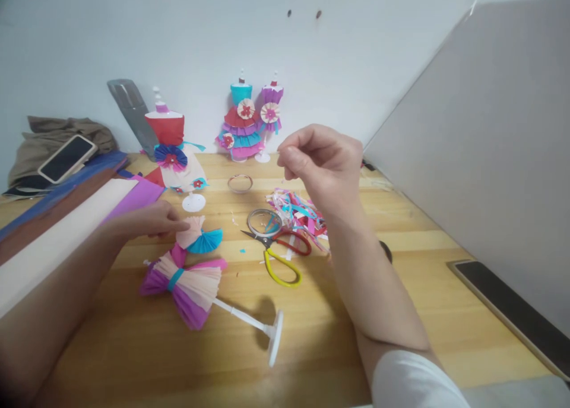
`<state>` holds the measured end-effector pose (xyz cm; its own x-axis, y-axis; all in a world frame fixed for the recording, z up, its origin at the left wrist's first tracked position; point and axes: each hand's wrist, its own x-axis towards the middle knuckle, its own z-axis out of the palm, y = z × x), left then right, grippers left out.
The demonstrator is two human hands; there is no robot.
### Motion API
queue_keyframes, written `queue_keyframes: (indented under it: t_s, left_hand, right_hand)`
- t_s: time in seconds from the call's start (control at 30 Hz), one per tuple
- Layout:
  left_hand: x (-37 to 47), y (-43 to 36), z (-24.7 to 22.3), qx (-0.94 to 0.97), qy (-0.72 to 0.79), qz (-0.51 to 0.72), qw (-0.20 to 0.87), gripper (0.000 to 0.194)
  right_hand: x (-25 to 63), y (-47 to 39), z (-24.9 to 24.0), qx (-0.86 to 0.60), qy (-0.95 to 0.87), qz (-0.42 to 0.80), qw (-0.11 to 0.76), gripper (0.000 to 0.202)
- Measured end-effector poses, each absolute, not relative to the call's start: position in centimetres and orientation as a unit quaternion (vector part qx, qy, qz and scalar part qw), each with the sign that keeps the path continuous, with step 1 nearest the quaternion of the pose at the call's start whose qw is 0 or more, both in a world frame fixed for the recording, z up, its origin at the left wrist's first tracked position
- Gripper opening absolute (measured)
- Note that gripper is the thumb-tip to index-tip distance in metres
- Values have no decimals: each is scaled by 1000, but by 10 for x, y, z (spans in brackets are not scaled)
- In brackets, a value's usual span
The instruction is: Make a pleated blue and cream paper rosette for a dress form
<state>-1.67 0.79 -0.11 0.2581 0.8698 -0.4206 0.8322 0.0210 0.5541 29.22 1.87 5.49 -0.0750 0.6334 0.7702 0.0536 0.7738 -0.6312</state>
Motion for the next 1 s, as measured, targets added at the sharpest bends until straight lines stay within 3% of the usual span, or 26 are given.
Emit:
queue_keyframes:
  t_s: [0.13,0.27,0.57,0.77,1.0]
  left_hand:
    - [-11,7,2,721,572,58,386,38]
    - [-5,5,1,716,604,38,349,44]
    - [6,4,-11,721,600,121,325,29]
    - [17,-7,7,620,543,360,437,29]
    - [26,-14,6,466,464,470,589,28]
  right_hand:
    - [297,25,53,-222,-691,266,635,18]
    - [291,24,50,-249,-701,330,581,24]
    - [270,19,34,-294,-714,517,369,28]
    - [262,19,30,-285,-744,547,257,34]
    - [255,15,27,-282,-735,578,214,29]
